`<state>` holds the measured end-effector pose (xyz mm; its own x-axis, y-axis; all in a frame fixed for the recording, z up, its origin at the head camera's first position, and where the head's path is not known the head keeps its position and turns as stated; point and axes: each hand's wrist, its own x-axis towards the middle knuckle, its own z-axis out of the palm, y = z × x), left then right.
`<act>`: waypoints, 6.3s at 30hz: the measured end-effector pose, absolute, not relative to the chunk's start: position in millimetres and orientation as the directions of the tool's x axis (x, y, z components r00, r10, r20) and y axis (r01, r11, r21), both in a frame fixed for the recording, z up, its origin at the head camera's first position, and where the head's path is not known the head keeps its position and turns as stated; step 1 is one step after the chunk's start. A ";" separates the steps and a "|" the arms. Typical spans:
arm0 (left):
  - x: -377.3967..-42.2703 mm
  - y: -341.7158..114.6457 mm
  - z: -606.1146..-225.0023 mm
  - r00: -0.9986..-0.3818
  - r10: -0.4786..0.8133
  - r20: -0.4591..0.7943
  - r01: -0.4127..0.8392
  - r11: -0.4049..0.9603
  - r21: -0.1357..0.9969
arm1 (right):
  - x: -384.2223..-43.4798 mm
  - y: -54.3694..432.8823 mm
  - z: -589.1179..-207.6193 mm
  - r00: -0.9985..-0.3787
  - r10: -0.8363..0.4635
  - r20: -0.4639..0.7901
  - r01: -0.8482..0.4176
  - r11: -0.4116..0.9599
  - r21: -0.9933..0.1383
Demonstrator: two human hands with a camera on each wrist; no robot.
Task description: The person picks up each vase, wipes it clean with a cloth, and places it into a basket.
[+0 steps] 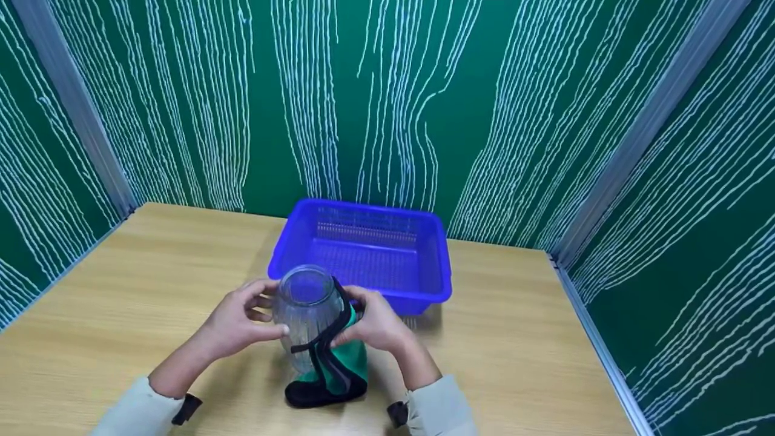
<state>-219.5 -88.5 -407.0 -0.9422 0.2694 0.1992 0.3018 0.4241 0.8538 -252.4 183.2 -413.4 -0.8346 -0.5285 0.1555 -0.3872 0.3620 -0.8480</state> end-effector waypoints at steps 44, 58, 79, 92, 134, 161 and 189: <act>-217.3 -87.3 -408.4 -0.936 0.277 0.218 0.318 0.398 0.860 | -255.8 172.8 -461.7 -0.855 -0.507 0.105 -0.396 0.511 -0.763; -212.8 -83.6 -408.0 -0.939 0.247 0.237 0.326 0.433 0.841 | -252.5 173.4 -463.4 -0.870 -0.489 0.063 -0.375 0.573 -0.729; -215.0 -86.0 -408.2 -0.937 0.303 0.176 0.292 0.400 0.868 | -246.4 183.8 -438.5 -0.843 -0.526 0.115 -0.323 0.323 -0.890; -214.8 -87.5 -406.1 -0.928 0.341 0.149 0.278 0.368 0.888 | -247.3 186.4 -423.1 -0.830 -0.515 0.216 -0.388 0.255 -0.885; -217.4 -85.0 -408.4 -0.932 0.298 0.204 0.314 0.389 0.866 | -251.9 178.1 -378.0 -0.794 -0.585 0.166 -0.431 0.349 -0.832; -215.7 -84.8 -408.1 -0.938 0.290 0.191 0.301 0.402 0.865 | -250.2 183.5 -406.3 -0.819 -0.565 0.098 -0.386 0.416 -0.823; -215.3 -85.0 -408.8 -0.942 0.286 0.179 0.285 0.394 0.874 | -252.9 175.5 -452.6 -0.857 -0.510 0.079 -0.364 0.489 -0.793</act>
